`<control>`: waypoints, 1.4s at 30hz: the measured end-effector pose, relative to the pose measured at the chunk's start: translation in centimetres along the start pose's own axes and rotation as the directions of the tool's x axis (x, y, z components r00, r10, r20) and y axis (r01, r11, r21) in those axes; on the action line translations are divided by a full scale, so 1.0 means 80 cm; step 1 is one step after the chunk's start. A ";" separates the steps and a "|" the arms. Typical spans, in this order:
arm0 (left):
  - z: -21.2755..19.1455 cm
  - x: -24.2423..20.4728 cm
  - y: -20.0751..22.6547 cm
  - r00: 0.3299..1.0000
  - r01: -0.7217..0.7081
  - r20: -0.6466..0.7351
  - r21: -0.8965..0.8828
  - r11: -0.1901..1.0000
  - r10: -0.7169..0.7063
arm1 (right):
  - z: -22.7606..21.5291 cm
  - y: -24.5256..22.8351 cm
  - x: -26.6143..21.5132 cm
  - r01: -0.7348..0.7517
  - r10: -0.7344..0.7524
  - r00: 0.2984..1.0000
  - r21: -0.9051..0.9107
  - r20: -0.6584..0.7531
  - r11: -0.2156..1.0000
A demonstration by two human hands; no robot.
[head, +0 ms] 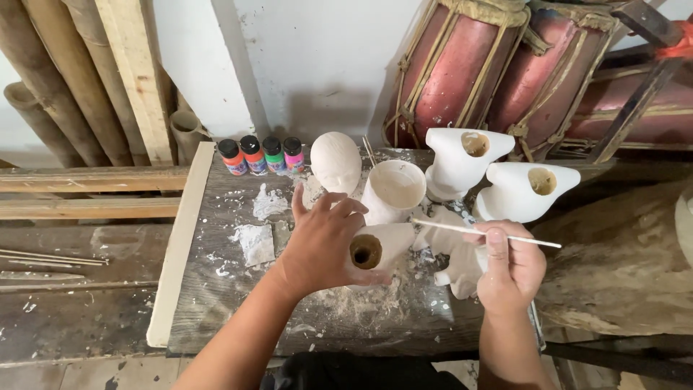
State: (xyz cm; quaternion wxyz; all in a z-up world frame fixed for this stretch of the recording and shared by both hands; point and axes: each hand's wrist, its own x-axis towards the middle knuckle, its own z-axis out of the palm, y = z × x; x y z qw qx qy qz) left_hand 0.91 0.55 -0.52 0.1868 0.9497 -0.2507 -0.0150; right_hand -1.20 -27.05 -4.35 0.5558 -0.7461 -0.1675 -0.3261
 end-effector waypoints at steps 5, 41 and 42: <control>-0.004 0.000 0.004 1.000 0.014 0.005 -0.005 1.000 -0.014 | 0.013 -0.011 -0.004 -0.038 0.036 0.998 0.040 0.043 0.998; -0.005 -0.001 0.007 1.000 0.006 -0.019 -0.015 1.000 -0.006 | 0.001 -0.012 -0.012 -0.059 0.059 0.997 -0.010 -0.048 0.998; -0.007 -0.001 0.008 1.000 0.002 -0.010 -0.024 1.000 -0.003 | 0.002 -0.010 -0.013 -0.063 0.064 0.996 0.016 -0.064 0.998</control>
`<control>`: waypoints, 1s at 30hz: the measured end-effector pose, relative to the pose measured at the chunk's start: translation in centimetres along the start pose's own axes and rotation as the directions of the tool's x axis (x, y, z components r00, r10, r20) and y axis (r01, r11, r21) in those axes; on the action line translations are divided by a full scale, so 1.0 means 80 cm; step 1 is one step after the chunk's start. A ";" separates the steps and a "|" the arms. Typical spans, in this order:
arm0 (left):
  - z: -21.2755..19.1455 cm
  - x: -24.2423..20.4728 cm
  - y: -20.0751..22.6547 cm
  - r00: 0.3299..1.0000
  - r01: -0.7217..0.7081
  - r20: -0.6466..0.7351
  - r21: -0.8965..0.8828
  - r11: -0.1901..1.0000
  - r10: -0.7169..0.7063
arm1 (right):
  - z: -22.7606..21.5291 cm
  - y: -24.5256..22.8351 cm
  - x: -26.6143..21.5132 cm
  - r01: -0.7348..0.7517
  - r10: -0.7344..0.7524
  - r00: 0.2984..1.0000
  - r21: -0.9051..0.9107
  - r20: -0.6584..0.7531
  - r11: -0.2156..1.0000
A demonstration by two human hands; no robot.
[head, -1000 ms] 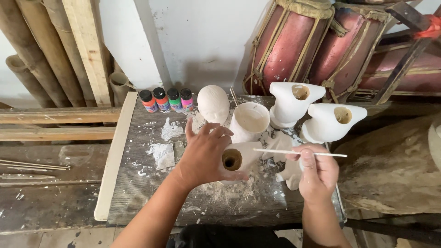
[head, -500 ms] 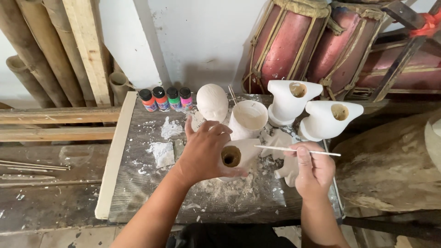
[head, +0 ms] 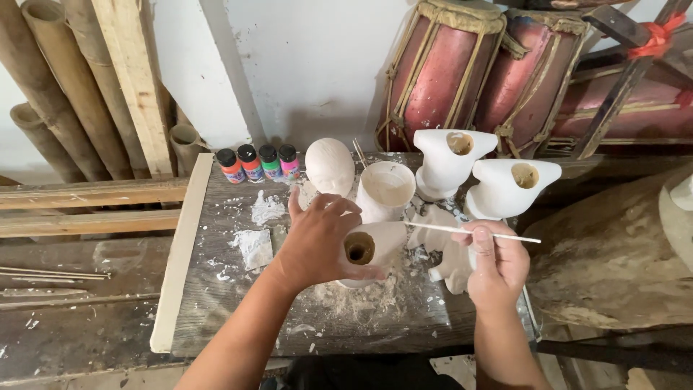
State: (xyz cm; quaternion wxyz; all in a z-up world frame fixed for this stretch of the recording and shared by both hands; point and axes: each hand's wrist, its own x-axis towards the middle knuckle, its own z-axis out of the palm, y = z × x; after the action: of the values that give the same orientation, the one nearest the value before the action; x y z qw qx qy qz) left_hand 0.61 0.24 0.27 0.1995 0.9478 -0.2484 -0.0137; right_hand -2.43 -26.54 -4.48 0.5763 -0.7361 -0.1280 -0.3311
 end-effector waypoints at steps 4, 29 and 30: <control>0.007 -0.001 -0.004 0.999 -0.023 -0.024 0.008 1.000 0.023 | 0.010 -0.020 0.001 -0.029 0.028 0.997 0.013 0.077 0.999; 0.005 -0.001 -0.003 1.000 0.013 -0.007 0.016 1.000 -0.013 | 0.004 -0.015 -0.002 0.026 -0.023 0.999 -0.075 0.034 0.997; 0.005 -0.001 -0.003 1.000 0.016 0.000 0.014 1.000 -0.016 | -0.001 -0.010 0.000 0.036 -0.034 0.999 -0.097 0.020 0.995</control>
State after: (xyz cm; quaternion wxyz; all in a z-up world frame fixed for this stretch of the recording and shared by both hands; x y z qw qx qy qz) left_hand 0.61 0.34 -0.18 0.1929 0.9511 -0.2411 -0.0134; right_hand -2.94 -26.36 -3.83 0.5328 -0.7639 -0.1300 -0.3401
